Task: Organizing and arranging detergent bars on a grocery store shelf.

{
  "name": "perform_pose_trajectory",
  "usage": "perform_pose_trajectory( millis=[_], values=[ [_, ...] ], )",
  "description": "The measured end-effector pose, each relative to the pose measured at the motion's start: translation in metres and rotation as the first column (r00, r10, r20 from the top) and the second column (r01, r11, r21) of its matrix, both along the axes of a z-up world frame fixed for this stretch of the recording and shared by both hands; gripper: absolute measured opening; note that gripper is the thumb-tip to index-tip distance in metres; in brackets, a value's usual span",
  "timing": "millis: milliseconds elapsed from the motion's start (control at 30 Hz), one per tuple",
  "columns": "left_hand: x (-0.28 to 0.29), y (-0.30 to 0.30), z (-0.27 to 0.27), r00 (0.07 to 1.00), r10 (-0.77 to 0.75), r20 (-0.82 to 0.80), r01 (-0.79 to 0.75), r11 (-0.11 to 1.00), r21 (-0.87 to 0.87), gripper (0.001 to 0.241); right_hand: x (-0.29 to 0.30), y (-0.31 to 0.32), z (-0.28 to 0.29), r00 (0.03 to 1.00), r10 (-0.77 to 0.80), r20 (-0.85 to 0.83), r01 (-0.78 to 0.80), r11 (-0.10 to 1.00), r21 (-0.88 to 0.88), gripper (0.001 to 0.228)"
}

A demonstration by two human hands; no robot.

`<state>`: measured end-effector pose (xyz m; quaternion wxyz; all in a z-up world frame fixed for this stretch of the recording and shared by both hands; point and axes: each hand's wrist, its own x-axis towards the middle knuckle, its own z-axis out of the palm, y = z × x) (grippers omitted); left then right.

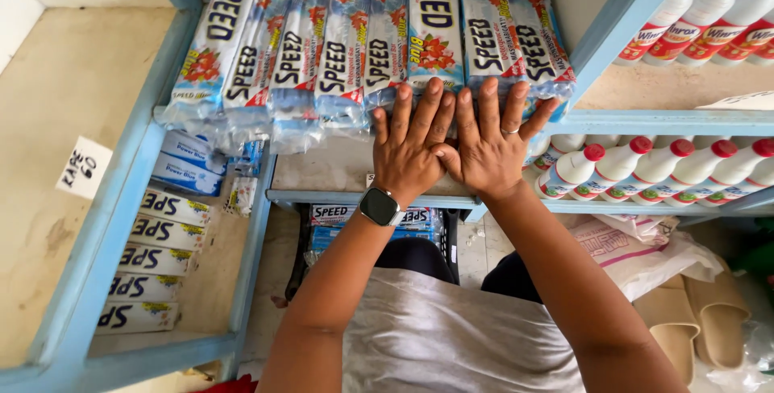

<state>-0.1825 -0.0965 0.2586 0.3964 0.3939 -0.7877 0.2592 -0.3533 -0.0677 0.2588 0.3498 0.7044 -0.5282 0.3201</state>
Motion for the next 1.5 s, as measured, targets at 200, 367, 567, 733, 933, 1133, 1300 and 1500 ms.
perform_pose_trajectory(
  millis=[200,367,567,733,933,1133,1300,1500],
  values=[
    [0.018,0.035,0.000,0.990,-0.131,-0.059,0.139,0.977,0.164,0.062,0.007,0.047,0.015,0.997,0.047,0.054,-0.062,0.942,0.331,0.090],
    [0.067,0.062,-0.020,0.980,-0.199,0.015,0.181,0.917,0.356,0.064,0.028,0.094,-0.014,0.968,0.212,0.136,-0.252,0.780,0.573,0.075],
    [0.156,0.083,-0.101,0.985,-0.157,-0.064,0.169,0.855,0.491,0.035,0.082,0.112,-0.045,0.887,0.455,0.082,-0.355,0.557,0.750,0.060],
    [0.220,0.119,-0.221,0.975,0.039,0.220,-0.212,0.471,0.856,0.043,0.123,0.110,-0.087,0.841,0.491,0.228,-0.422,0.332,0.844,0.052],
    [0.246,0.158,-0.323,0.930,-0.007,0.367,-0.346,0.313,0.885,0.059,0.140,0.115,-0.065,0.914,0.354,0.197,-0.297,0.255,0.920,0.048],
    [0.248,0.132,-0.327,0.948,-0.018,0.317,-0.297,0.298,0.907,0.048,0.138,0.115,-0.066,0.877,0.340,0.340,-0.447,0.315,0.837,0.042],
    [0.245,0.123,-0.329,0.927,-0.117,0.357,-0.307,0.308,0.900,0.031,0.135,0.116,-0.063,0.854,0.337,0.398,-0.500,0.315,0.807,0.040],
    [0.249,0.130,-0.308,0.963,-0.079,0.259,-0.169,0.570,0.804,0.025,0.134,0.117,-0.061,0.857,0.314,0.408,-0.500,0.319,0.805,0.040]
  ],
)
